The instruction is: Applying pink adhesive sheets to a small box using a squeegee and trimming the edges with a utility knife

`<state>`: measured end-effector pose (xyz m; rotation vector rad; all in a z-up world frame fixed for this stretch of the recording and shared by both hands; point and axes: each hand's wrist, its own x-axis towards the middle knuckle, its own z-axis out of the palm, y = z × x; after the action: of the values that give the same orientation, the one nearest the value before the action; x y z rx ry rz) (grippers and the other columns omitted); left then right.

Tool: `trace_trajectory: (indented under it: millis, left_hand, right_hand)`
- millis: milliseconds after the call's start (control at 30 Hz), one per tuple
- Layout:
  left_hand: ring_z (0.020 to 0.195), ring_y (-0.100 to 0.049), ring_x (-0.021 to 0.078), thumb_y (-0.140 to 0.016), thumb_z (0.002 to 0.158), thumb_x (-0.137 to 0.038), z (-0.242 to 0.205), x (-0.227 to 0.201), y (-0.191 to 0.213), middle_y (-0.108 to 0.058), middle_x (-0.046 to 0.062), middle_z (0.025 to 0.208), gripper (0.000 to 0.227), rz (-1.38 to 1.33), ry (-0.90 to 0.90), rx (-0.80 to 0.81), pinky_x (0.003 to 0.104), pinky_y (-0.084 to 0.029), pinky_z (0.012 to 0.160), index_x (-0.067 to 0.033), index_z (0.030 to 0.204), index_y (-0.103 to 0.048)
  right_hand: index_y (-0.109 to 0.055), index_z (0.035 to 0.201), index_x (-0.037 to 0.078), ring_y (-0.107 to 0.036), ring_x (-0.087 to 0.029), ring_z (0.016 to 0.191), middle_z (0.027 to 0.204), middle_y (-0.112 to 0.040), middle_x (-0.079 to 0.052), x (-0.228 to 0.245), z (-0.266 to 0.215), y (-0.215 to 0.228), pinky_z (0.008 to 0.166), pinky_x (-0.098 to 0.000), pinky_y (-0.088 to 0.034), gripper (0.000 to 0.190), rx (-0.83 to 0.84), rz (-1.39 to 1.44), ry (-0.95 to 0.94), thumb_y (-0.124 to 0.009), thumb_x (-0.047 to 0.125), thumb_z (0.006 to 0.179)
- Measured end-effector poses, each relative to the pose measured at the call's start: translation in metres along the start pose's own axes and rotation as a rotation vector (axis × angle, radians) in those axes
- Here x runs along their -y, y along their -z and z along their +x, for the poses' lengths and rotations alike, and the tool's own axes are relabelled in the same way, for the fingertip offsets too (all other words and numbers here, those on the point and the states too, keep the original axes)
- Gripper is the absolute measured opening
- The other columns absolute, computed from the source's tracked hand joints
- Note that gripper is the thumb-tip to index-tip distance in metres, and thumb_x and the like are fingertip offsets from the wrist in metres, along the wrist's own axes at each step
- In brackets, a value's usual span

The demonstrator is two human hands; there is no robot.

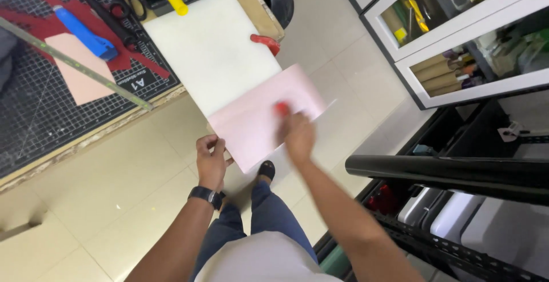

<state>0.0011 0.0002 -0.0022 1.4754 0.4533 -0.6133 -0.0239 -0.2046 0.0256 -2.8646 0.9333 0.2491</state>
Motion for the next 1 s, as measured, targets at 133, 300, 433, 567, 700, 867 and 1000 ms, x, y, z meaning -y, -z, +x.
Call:
trace_trajectory:
  millis: [133, 300, 433, 567, 700, 867, 1000]
  left_hand:
    - [0.118, -0.058, 0.0299, -0.051, 0.107, -0.021, 0.002, 0.005, 0.001, -0.046, 0.019, 0.133, 0.031, -0.043, -0.027, -0.011, 0.051, -0.064, 0.087, -0.0064, 0.134, -0.045]
    - [0.112, -0.061, 0.0276, -0.046, 0.106, -0.018, 0.012, 0.014, -0.002, -0.051, 0.016, 0.127, 0.026, -0.065, -0.030, -0.003, 0.045, -0.064, 0.081, -0.0080, 0.129, -0.050]
    - [0.117, -0.058, 0.0289, -0.039, 0.103, -0.005, -0.003, 0.008, 0.006, -0.048, 0.016, 0.128, 0.032, -0.072, -0.001, 0.019, 0.057, -0.062, 0.090, -0.0094, 0.134, -0.048]
    - [0.114, -0.056, 0.0236, -0.039, 0.101, -0.003, -0.002, 0.007, 0.004, -0.048, 0.011, 0.125, 0.034, -0.083, -0.019, 0.014, 0.048, -0.062, 0.090, -0.0130, 0.132, -0.049]
    - [0.113, -0.055, 0.0240, -0.039, 0.100, 0.000, -0.003, 0.008, 0.008, -0.046, 0.011, 0.124, 0.038, -0.100, -0.009, 0.054, 0.050, -0.061, 0.091, -0.0120, 0.135, -0.048]
    - [0.113, -0.053, 0.0231, -0.040, 0.099, 0.003, -0.011, 0.009, 0.007, -0.046, 0.013, 0.128, 0.040, -0.127, -0.020, 0.038, 0.049, -0.061, 0.090, -0.0113, 0.136, -0.047]
    - [0.110, -0.056, 0.0200, -0.038, 0.100, 0.001, 0.004, 0.019, 0.006, -0.050, 0.009, 0.128, 0.038, -0.074, -0.032, 0.037, 0.043, -0.063, 0.088, -0.0148, 0.133, -0.051]
  right_hand:
    - [-0.058, 0.138, 0.015, -0.065, -0.041, 0.085, 0.099, -0.058, -0.016, 0.001, 0.027, -0.045, 0.070, -0.0534, -0.054, 0.047, -0.552, 0.096, -0.036, -0.064, 0.014, 0.091]
    - [-0.050, 0.149, 0.020, -0.063, -0.043, 0.094, 0.105, -0.060, -0.017, 0.059, -0.047, -0.063, 0.069, -0.0509, -0.051, 0.062, -0.345, 0.086, 0.576, -0.065, 0.016, 0.088]
    - [-0.054, 0.140, 0.010, -0.064, -0.039, 0.088, 0.101, -0.063, -0.018, -0.016, 0.039, -0.067, 0.072, -0.0497, -0.053, 0.044, -0.426, -0.048, 0.201, -0.057, 0.014, 0.096]
    - [-0.057, 0.133, 0.011, -0.067, -0.034, 0.082, 0.096, -0.061, -0.011, 0.052, -0.028, -0.068, 0.063, -0.0457, -0.053, 0.039, -0.394, 0.018, 0.257, -0.055, 0.022, 0.096]
    - [-0.068, 0.099, 0.007, -0.060, -0.025, 0.064, 0.074, -0.060, -0.005, 0.069, -0.026, -0.044, 0.052, -0.0379, -0.047, 0.017, -0.461, -0.267, 0.441, -0.056, 0.008, 0.088]
    - [-0.056, 0.142, 0.008, -0.063, -0.039, 0.099, 0.109, -0.064, -0.017, 0.013, 0.006, -0.083, 0.080, -0.0492, -0.051, 0.043, -0.526, -0.081, 0.201, -0.056, 0.020, 0.100]
    - [-0.052, 0.147, 0.022, -0.060, -0.029, 0.094, 0.102, -0.060, -0.005, 0.080, -0.040, -0.084, 0.074, -0.0455, -0.051, 0.052, -0.428, 0.066, 0.540, -0.053, 0.020, 0.095]
